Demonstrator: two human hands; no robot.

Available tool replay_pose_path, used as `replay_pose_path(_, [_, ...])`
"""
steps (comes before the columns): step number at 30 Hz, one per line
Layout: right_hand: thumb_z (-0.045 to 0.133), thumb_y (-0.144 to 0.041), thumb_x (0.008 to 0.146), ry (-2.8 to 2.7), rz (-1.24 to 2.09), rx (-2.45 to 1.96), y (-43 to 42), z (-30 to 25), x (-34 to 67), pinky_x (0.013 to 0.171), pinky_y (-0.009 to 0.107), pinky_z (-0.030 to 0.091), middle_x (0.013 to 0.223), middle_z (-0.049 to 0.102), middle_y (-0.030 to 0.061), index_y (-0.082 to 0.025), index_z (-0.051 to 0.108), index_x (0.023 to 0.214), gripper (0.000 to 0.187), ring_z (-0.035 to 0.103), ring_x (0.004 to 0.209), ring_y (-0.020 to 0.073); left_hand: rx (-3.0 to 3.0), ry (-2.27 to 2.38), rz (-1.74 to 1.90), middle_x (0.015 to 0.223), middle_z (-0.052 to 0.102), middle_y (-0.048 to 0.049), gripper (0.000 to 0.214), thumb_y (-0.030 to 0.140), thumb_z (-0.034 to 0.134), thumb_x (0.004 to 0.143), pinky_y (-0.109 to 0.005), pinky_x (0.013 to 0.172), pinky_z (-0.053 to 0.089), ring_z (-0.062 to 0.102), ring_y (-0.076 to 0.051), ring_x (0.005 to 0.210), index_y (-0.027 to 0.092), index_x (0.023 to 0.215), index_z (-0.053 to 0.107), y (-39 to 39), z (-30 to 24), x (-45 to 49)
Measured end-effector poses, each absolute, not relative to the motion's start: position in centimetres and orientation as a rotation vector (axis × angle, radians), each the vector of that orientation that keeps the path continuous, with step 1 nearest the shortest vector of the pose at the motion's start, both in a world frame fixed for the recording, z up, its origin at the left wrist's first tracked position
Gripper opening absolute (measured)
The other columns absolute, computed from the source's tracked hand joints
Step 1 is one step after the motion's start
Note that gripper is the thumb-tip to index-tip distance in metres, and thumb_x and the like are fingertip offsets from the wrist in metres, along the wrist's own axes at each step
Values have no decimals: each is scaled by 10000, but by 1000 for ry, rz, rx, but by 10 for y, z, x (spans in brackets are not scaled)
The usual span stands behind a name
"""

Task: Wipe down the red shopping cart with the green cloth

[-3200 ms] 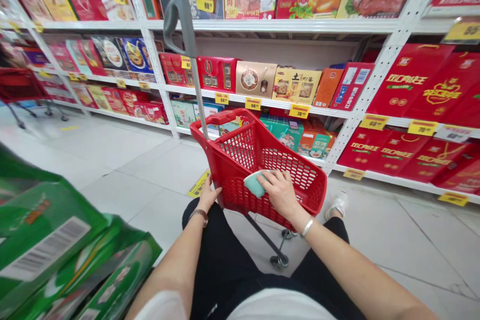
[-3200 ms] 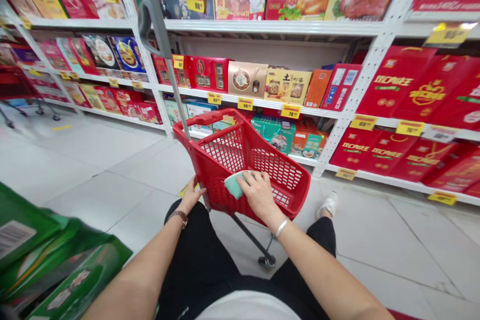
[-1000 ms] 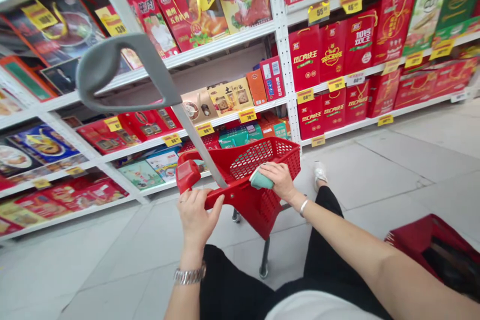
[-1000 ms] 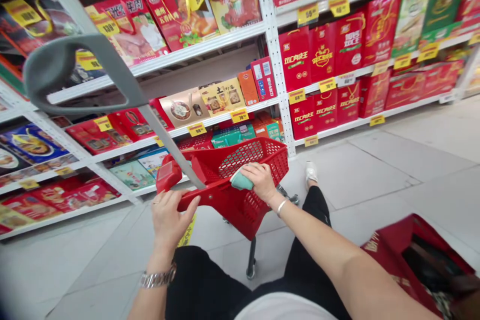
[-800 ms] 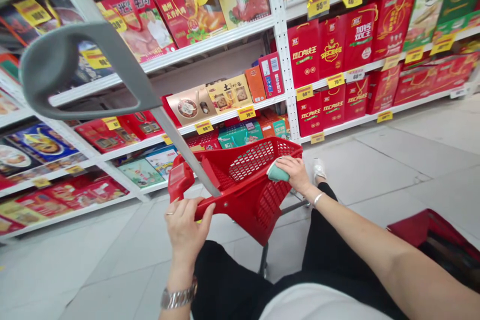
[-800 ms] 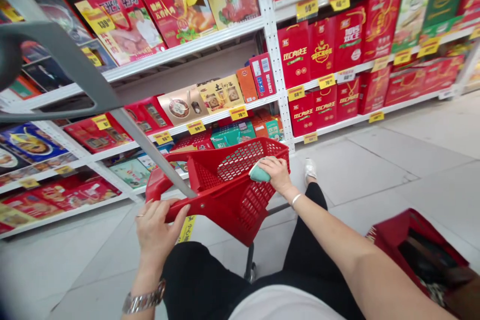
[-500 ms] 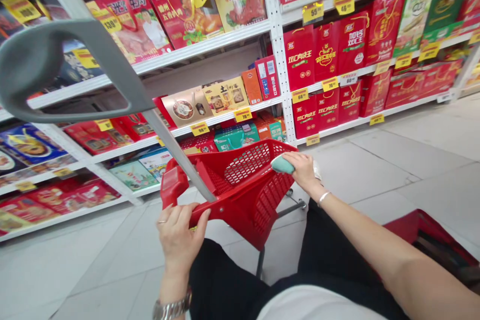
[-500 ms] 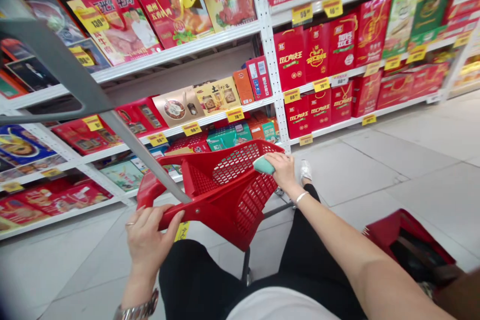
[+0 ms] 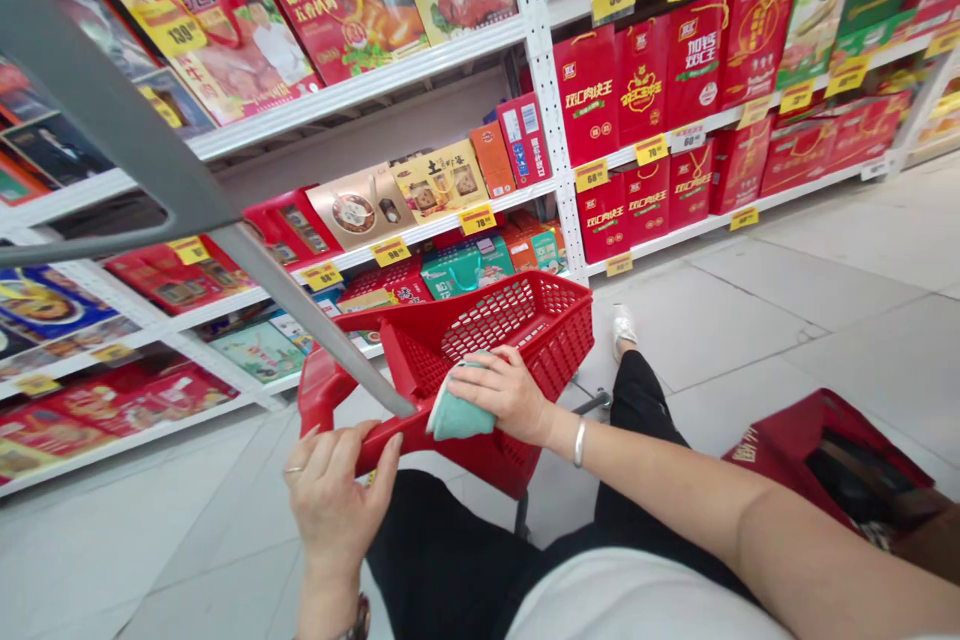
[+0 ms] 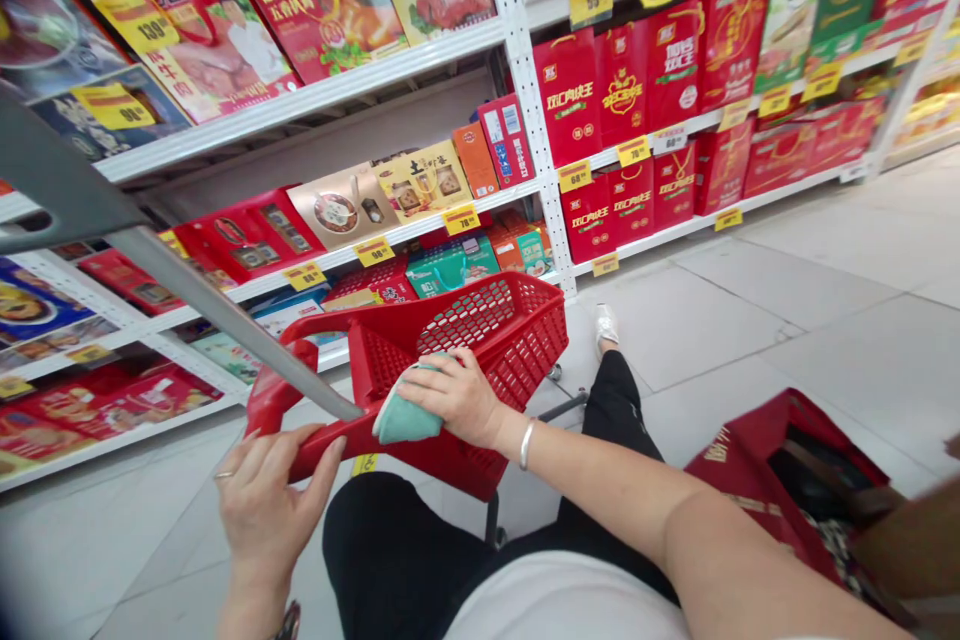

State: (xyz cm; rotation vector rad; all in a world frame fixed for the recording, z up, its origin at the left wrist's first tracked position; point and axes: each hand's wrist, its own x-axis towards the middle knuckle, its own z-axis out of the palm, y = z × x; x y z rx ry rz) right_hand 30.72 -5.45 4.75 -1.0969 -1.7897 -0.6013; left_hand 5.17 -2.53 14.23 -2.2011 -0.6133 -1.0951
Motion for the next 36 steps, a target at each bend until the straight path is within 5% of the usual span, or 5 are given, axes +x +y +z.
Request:
replay_pose_path(15, [585, -27, 870, -1471, -389, -1737, -52, 28, 484, 942, 438, 380, 1247, 802, 97, -237, 807, 1144, 410, 662, 1187, 297, -2191, -588, -1083, 779, 684, -31, 116, 302, 706, 950, -419, 867, 460, 634, -254, 749, 216, 991, 640, -22, 146, 55])
replay_pose_path(23, [616, -154, 972, -1628, -394, -1374, -67, 60, 369, 1048, 405, 390, 1342, 765, 57, -270, 718, 1365, 422, 655, 1245, 248, -2167, -583, -1108, 776, 695, -36, 81, 268, 711, 941, -413, 838, 464, 626, -256, 741, 226, 952, 642, -18, 146, 50])
replay_pose_path(29, [597, -209, 1071, -2002, -745, -920, -69, 47, 285, 1160, 429, 322, 1350, 759, -29, -353, 730, 1280, 287, 589, 1330, 183, -2192, -615, -1124, 787, 712, -25, 64, 249, 705, 928, -419, 869, 462, 640, -250, 741, 237, 966, 654, -19, 145, 43])
replay_pose_path(36, [605, -188, 1071, -1953, -782, -1097, -58, -5, 321, 1170, 477, 312, 1246, 796, -40, -365, 733, 1247, 280, 636, 1247, 186, -2169, -608, -1117, 778, 710, -30, 56, 255, 701, 938, -423, 857, 479, 644, -250, 733, 234, 959, 653, -22, 146, 31])
